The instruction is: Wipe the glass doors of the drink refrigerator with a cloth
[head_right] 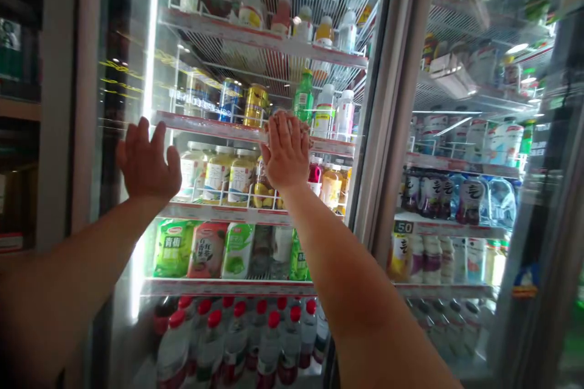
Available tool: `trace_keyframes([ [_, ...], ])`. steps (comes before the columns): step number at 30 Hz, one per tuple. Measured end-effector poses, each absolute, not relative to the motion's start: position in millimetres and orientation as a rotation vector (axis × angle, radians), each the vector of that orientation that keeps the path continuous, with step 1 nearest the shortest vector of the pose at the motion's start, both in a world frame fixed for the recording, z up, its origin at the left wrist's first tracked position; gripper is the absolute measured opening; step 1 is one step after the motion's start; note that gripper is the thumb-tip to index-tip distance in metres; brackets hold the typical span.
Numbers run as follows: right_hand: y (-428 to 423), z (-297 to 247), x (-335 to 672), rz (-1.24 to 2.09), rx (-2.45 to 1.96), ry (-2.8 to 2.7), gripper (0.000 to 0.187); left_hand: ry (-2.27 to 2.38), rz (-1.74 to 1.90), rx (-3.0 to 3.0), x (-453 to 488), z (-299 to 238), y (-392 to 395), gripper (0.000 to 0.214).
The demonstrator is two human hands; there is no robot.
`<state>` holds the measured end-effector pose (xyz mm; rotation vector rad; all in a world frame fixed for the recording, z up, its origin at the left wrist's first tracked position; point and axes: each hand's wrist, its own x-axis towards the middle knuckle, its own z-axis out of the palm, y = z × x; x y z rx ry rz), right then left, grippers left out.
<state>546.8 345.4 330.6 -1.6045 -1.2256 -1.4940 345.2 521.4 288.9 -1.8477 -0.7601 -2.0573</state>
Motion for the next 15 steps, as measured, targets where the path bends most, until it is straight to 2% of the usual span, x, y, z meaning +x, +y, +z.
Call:
trace_keyframes([
  [5,350.6,314.6,537.8,-1.493,-1.651,-1.278,0.061,-0.754,-2.075,-1.868,344.6,288.8,520.7,0.068],
  [15,363.3,257.9,511.2,-1.534,-1.714,-1.669,0.063,-0.757,-2.020,-1.816,345.7,287.5,528.5,0.060],
])
